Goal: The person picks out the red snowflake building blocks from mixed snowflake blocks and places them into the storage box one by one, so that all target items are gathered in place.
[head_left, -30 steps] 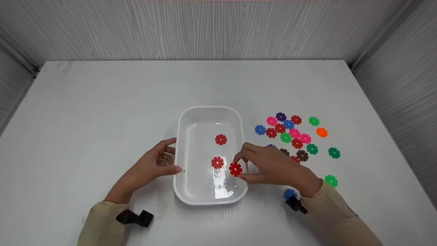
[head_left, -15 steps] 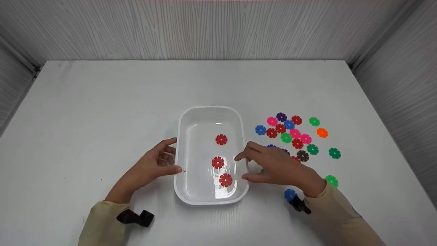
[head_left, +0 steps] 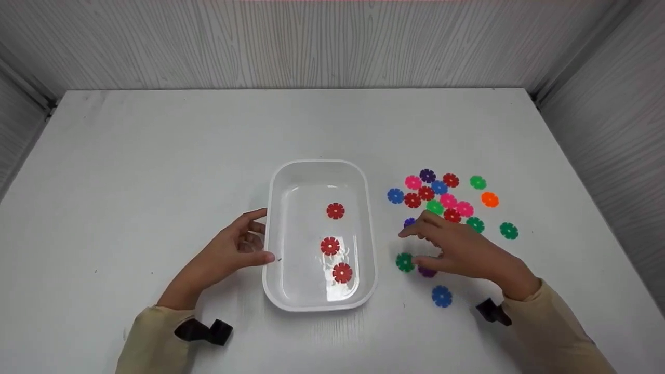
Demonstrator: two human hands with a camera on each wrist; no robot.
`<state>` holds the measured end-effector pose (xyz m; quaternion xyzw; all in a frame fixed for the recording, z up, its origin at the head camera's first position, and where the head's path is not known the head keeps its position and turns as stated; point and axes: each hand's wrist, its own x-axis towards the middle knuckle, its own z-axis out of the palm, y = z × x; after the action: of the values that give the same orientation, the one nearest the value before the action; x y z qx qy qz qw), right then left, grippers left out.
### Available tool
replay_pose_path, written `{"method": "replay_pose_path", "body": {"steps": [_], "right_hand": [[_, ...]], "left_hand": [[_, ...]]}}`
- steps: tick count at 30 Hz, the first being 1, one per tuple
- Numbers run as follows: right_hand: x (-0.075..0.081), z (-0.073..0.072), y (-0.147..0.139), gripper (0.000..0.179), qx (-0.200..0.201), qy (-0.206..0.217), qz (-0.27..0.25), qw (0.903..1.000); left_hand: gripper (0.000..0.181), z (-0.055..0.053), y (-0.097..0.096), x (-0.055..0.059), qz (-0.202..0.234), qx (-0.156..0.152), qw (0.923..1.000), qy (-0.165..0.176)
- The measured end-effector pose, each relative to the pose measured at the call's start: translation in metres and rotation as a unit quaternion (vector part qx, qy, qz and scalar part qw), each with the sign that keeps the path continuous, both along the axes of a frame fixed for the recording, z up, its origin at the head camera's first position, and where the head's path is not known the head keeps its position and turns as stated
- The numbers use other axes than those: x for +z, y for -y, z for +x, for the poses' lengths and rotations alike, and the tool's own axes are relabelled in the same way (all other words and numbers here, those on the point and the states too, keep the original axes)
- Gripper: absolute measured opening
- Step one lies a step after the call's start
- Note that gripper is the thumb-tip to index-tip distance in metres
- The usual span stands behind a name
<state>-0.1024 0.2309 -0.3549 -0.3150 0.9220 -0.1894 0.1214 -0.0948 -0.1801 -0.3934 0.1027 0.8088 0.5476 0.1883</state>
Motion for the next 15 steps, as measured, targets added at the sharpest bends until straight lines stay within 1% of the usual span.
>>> {"method": "replay_pose_path", "body": {"steps": [3, 7, 10, 13, 15], "right_hand": [[-0.002, 0.001, -0.014, 0.048, -0.018, 0.014, 0.014, 0.9996], [-0.004, 0.004, -0.029, 0.044, -0.037, 0.027, 0.026, 0.9986], [-0.006, 0.007, -0.038, 0.041, -0.048, 0.037, 0.044, 0.9972], [-0.009, 0.008, -0.047, 0.041, -0.057, 0.043, 0.065, 0.9954], [-0.010, 0.008, -0.051, 0.042, -0.056, 0.043, 0.075, 0.9947]], "left_hand": [[0.080, 0.001, 0.000, 0.000, 0.005, 0.000, 1.0000, 0.003], [0.080, 0.000, 0.000, 0.000, 0.010, -0.002, 0.9999, 0.004], [0.081, 0.000, 0.000, -0.001, 0.011, -0.005, 0.9999, 0.002], [0.081, 0.000, 0.000, -0.002, 0.013, -0.005, 0.9999, 0.000], [0.081, -0.001, 0.000, -0.002, 0.014, -0.004, 0.9999, -0.001]]}}
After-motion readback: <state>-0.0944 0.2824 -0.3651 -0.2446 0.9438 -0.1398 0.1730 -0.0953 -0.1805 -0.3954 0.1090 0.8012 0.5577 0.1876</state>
